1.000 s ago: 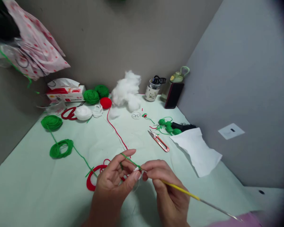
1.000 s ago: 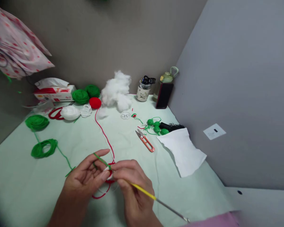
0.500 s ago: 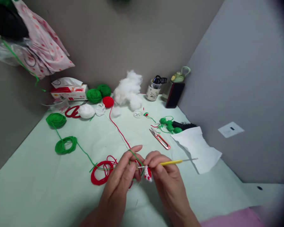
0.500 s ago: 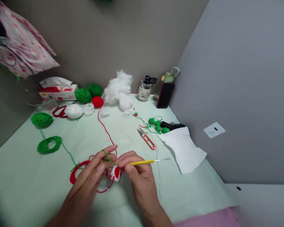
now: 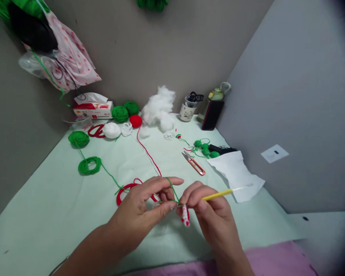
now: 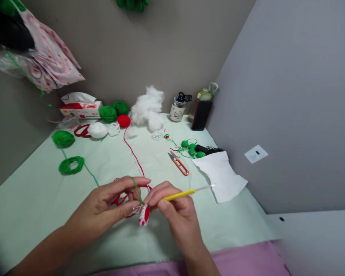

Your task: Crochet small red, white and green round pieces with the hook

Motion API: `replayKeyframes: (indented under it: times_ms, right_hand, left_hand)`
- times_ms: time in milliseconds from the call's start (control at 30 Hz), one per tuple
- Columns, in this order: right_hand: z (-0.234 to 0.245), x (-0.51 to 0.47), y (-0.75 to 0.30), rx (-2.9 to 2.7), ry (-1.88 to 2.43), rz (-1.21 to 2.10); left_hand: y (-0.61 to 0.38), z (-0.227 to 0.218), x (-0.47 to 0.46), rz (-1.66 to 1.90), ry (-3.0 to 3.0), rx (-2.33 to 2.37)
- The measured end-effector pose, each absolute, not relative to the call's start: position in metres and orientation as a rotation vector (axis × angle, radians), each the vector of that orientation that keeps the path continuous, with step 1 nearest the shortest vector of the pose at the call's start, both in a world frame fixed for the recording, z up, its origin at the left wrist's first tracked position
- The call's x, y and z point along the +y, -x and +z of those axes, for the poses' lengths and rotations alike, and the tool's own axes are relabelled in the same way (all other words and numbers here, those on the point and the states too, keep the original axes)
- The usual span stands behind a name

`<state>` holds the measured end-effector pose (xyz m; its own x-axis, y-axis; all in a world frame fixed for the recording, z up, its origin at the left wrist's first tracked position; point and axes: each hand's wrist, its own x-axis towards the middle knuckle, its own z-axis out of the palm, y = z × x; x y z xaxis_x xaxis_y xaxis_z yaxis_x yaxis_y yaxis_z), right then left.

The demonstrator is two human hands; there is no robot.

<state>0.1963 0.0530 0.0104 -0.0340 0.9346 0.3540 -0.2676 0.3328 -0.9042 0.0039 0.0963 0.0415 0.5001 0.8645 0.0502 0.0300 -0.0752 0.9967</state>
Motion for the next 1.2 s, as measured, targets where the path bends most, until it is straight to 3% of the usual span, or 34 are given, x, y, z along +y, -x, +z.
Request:
replayKeyframes:
  times_ms: [300, 533, 767, 1033, 1200]
  right_hand:
    - [0.033, 0.033, -0.193, -1.695, 0.919, 0.535]
    - [0.022, 0.029, -0.181, -1.821, 1.04, 0.07]
    - [0.013, 0.037, -0.182, -1.855, 1.022, -0.018]
    - [0.003, 0.036, -0.172, -1.819, 1.038, -0.023]
    - [-0.003, 0.036, -0.173, -1.923, 0.886, -0.081]
  left_hand:
    - [0.006, 0.062, 0.088, 1.086, -2.071, 0.799]
    - [0.001, 0.054, 0.077, 0.983, -1.555, 0.982]
    - [-0.006, 0.039, 0.082, 0.961, -1.157, 0.978]
    - [-0.01, 0.019, 0.07, 1.123, -1.095, 1.09]
    - [-0.008, 0.018, 0.068, 0.974, -0.687, 0.785]
